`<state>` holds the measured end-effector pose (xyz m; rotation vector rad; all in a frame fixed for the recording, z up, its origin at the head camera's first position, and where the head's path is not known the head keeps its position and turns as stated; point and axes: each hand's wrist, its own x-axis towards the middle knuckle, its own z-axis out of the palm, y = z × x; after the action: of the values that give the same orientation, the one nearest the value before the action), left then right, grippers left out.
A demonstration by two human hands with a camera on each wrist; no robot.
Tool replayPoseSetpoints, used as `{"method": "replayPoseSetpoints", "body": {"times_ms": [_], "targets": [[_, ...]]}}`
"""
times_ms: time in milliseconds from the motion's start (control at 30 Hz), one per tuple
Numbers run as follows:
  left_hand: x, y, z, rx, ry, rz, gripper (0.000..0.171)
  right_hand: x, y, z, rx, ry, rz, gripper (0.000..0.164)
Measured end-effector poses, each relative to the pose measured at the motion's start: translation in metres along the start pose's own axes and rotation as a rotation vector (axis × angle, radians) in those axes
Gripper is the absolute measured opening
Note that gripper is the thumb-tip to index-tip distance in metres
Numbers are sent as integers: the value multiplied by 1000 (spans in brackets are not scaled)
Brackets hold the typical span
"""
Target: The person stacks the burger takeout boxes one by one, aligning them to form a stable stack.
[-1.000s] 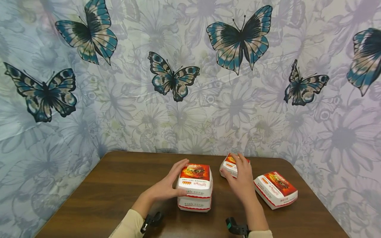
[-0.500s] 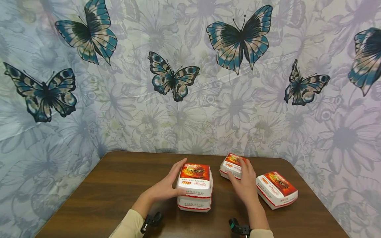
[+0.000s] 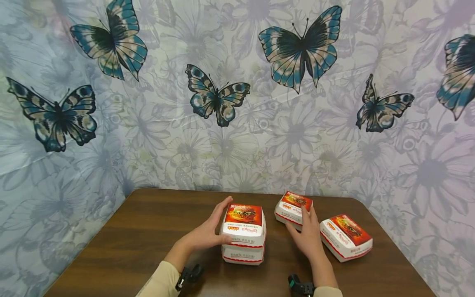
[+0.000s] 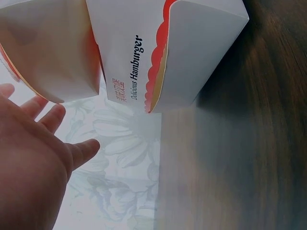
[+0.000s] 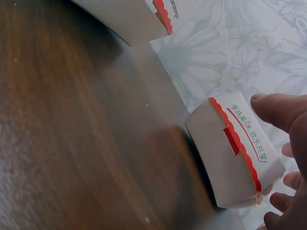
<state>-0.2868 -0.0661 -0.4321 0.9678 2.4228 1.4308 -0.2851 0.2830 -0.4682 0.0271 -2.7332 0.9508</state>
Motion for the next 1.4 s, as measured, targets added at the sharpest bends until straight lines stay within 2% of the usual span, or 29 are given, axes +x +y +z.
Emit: {"method": "replayPoseSetpoints", "body": {"times_ms": [333,767,967,1233,1400], "targets": [[0,-1,0,4,5,3,106,-5,0,1,-2,-11,19,77],[0,-2,0,9,2,2,107,-6,0,1,25,53,-24,51],[0,-2,0,3,0,15,107,-7,-2,0,35,59,-28,47],[1,-2,0,2,2,24,108,-8,-5,-3,-4,5,39,48],[0,-2,0,8,6,23,107,-9,-6,-5,-6,8,31,45]]}}
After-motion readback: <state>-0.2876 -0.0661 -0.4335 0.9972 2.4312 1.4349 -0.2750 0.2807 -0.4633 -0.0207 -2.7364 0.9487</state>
